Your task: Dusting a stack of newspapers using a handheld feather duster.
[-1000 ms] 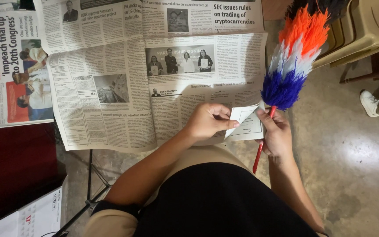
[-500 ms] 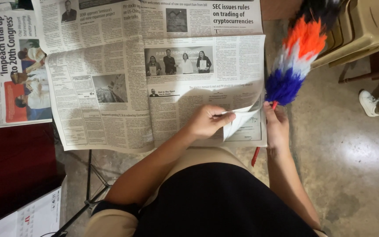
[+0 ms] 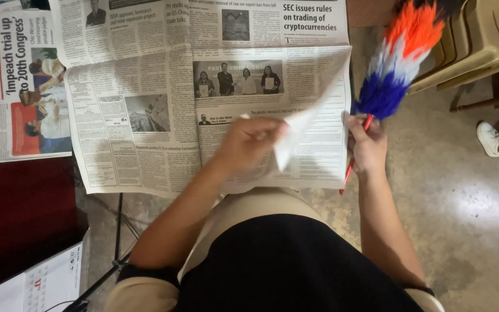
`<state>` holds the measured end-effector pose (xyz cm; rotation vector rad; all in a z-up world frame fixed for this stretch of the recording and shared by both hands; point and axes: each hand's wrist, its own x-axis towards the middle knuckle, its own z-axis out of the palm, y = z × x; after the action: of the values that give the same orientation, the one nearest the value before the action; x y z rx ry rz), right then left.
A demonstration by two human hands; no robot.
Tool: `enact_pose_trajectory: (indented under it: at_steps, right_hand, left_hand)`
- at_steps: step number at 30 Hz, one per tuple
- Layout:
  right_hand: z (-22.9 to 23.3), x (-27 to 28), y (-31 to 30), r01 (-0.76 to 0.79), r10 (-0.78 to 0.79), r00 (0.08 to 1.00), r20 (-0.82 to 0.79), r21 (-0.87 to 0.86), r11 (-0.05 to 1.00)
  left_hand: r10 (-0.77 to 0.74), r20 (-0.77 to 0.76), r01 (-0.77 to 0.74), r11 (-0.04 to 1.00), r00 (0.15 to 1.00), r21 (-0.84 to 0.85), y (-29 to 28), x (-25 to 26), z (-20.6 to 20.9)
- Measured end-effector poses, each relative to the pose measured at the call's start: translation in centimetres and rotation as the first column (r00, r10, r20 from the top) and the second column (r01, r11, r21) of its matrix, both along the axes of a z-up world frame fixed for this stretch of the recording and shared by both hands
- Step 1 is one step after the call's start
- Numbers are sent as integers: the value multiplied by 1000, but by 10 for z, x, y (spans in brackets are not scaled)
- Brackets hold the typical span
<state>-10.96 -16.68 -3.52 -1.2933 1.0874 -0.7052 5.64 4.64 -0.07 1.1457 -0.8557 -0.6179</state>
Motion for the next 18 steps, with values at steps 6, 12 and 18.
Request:
enact_pose_trajectory:
  at_steps: [6,12,18]
  right_hand:
    - [-9,7,-28,-95,87,992,-91,-87,992]
    - [-21,-1,-35,-116,109,989,-96,-77,990]
    - [-23,-13,-38,-163,163,987,-11,22,986]
  left_hand:
    - [318,-37,-320,941,947,-106,56,40,8]
    - [445,-49,-440,853,894,-279,145,84,-18]
    - [483,-568,-682,702,667,-204,194,67,40]
